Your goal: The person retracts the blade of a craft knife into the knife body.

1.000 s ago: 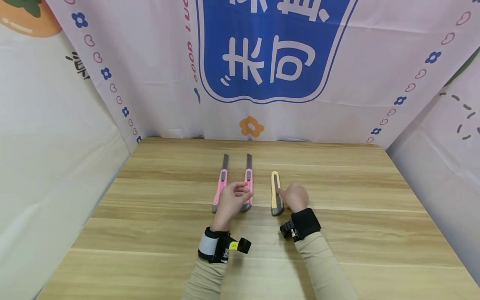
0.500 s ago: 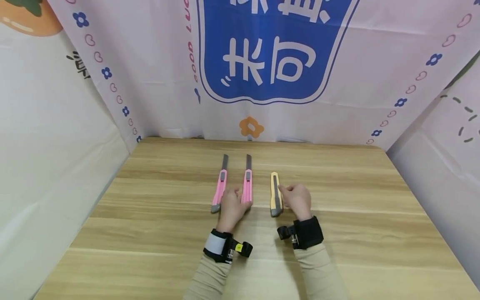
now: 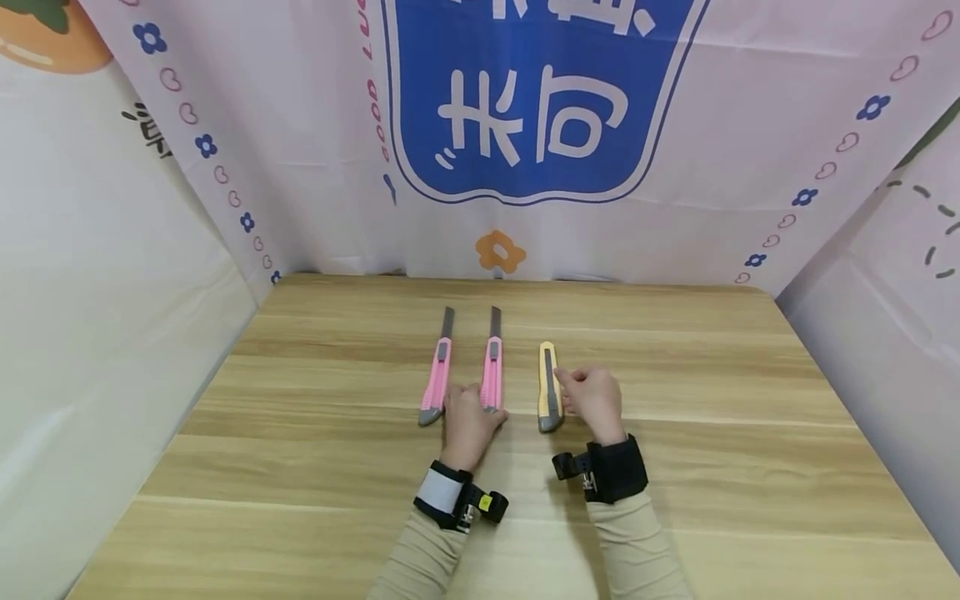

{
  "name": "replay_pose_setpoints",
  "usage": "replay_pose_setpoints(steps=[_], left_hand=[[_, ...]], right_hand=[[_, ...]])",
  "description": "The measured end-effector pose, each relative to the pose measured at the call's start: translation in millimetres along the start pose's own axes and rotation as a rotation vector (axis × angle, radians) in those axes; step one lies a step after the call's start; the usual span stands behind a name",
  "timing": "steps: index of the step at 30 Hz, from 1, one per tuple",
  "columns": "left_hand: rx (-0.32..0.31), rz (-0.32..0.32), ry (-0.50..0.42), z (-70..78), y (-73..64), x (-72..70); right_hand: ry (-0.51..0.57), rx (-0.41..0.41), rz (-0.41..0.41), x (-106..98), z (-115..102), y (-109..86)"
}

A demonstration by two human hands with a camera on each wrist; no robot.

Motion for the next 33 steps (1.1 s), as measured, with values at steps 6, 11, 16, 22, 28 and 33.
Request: replay_pose_setpoints(steps=[6,11,16,22,28,33], left_hand=[[0.001,0.071,0.054,2.9,-3.5,-3.6],[-0.009,0.09,0.055,1.6,-4.1,-4.8],[0.002,0.093,0.002,0.5,-2.4,-6.0],[0.016,0.086,-0.029,3.1,-3.5,-8.2],[0.05,0.092,-0.048,13.1,-7.8,-16.4],[0.086,0.085,-0.092,28.6,-14.4,-26.4]], right_hand=[[0.043,-0.005,-0.019,3,-4,0.7],[0.051,0.002,-0.027,4,-4,1.4],[0.057,0.013,-0.035,3,-3,2.5],[0.088,0.014,-0.044,2,-1,2.7],[0.137,0.001,-0.075,2,-2,1.9],[0.243,-0.041,-0.142,7,-3,3.4]])
Point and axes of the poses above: each hand's wrist, its own y-axis towards the middle knuckle, its own x-axis out of the palm, z = x × y, the point moved 8 cm from there along y, towards the middle knuckle, and after that the axes turned 13 degrees about -z, right-handed, at the moved point
